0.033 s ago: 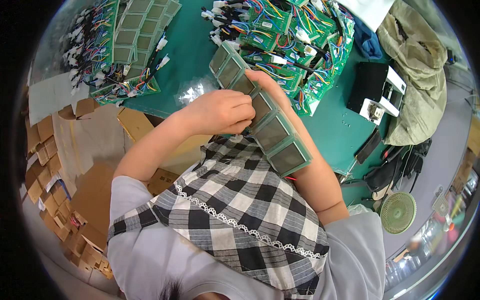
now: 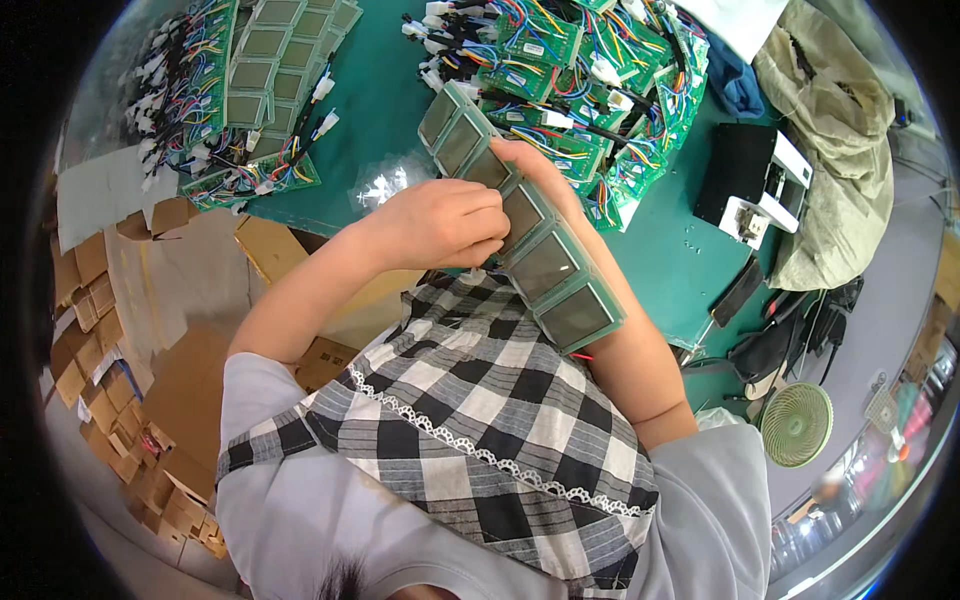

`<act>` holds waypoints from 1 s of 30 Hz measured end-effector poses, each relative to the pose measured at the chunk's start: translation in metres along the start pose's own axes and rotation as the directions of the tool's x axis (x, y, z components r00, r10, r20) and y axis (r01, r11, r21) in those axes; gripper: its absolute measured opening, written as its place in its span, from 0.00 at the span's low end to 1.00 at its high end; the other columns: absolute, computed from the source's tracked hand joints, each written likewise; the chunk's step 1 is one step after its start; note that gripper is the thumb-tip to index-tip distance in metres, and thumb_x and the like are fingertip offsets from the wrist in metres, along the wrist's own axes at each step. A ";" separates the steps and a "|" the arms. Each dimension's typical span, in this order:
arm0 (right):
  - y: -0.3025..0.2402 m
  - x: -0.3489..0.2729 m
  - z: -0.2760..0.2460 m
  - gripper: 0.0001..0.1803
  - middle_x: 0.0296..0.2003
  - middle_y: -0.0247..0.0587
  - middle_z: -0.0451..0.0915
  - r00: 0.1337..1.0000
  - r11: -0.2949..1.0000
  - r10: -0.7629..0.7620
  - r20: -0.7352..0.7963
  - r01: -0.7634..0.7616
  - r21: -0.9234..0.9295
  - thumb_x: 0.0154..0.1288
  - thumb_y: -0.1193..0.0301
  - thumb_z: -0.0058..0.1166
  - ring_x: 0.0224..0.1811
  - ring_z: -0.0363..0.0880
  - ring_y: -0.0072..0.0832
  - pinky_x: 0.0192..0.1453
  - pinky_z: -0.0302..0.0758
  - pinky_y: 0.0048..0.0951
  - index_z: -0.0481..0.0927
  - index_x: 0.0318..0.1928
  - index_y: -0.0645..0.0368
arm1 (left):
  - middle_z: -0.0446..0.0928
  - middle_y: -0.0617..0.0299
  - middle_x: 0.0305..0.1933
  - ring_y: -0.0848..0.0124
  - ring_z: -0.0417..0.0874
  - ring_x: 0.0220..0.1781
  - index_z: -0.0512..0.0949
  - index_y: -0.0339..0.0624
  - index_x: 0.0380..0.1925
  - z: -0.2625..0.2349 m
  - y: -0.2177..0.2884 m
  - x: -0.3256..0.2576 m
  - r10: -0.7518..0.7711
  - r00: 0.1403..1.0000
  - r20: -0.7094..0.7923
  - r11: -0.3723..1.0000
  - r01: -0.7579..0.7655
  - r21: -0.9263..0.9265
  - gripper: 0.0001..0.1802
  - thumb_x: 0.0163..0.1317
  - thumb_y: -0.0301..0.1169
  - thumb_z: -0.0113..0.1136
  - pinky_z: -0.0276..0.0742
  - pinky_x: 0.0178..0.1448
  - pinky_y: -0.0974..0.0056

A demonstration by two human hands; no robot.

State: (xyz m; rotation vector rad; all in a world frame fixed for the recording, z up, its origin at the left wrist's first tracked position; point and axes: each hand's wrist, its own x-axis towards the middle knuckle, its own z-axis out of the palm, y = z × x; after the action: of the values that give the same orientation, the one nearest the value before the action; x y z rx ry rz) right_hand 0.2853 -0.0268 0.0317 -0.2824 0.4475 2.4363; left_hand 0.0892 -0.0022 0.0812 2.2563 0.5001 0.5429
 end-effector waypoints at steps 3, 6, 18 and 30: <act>0.027 -0.014 0.025 0.31 0.65 0.56 0.72 0.879 0.512 -0.434 0.196 0.420 -0.749 0.70 0.79 0.52 0.66 0.75 0.45 0.69 0.75 0.45 0.62 0.72 0.57 | 0.72 0.61 0.30 0.60 0.79 0.34 0.72 0.44 0.29 -0.007 0.004 0.004 -0.009 1.000 -0.015 0.999 0.008 -0.053 0.16 0.53 0.36 0.71 0.78 0.39 0.55; 0.036 -0.017 0.043 0.30 0.59 0.48 0.78 0.862 0.459 -0.502 0.066 0.331 -0.825 0.69 0.77 0.55 0.57 0.81 0.33 0.60 0.79 0.34 0.65 0.71 0.54 | 0.72 0.61 0.30 0.59 0.79 0.34 0.72 0.44 0.29 -0.006 0.005 0.004 -0.058 0.998 0.034 0.993 0.061 -0.101 0.20 0.51 0.41 0.74 0.77 0.39 0.55; 0.011 -0.004 0.028 0.31 0.63 0.56 0.74 0.866 0.413 -0.494 0.076 0.311 -0.856 0.69 0.74 0.56 0.62 0.79 0.46 0.63 0.80 0.42 0.65 0.71 0.58 | 0.78 0.68 0.39 0.68 0.83 0.44 0.74 0.48 0.30 -0.025 0.000 -0.017 -0.089 0.994 -0.069 0.872 0.111 0.477 0.11 0.54 0.36 0.67 0.76 0.44 0.61; -0.008 0.016 0.054 0.30 0.60 0.58 0.76 0.934 0.828 -0.335 -0.125 0.228 -0.512 0.77 0.53 0.43 0.56 0.81 0.59 0.53 0.85 0.55 0.68 0.69 0.61 | 0.76 0.68 0.31 0.66 0.81 0.38 0.77 0.49 0.27 -0.004 -0.017 -0.044 -0.041 0.995 -0.087 0.968 0.061 0.242 0.16 0.50 0.45 0.73 0.75 0.45 0.60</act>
State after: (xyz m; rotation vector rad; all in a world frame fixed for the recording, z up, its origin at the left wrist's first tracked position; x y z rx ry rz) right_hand 0.2726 0.0086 0.0744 -0.7745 -0.1394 2.1930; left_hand 0.0474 -0.0110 0.0607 2.4544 0.6974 0.5753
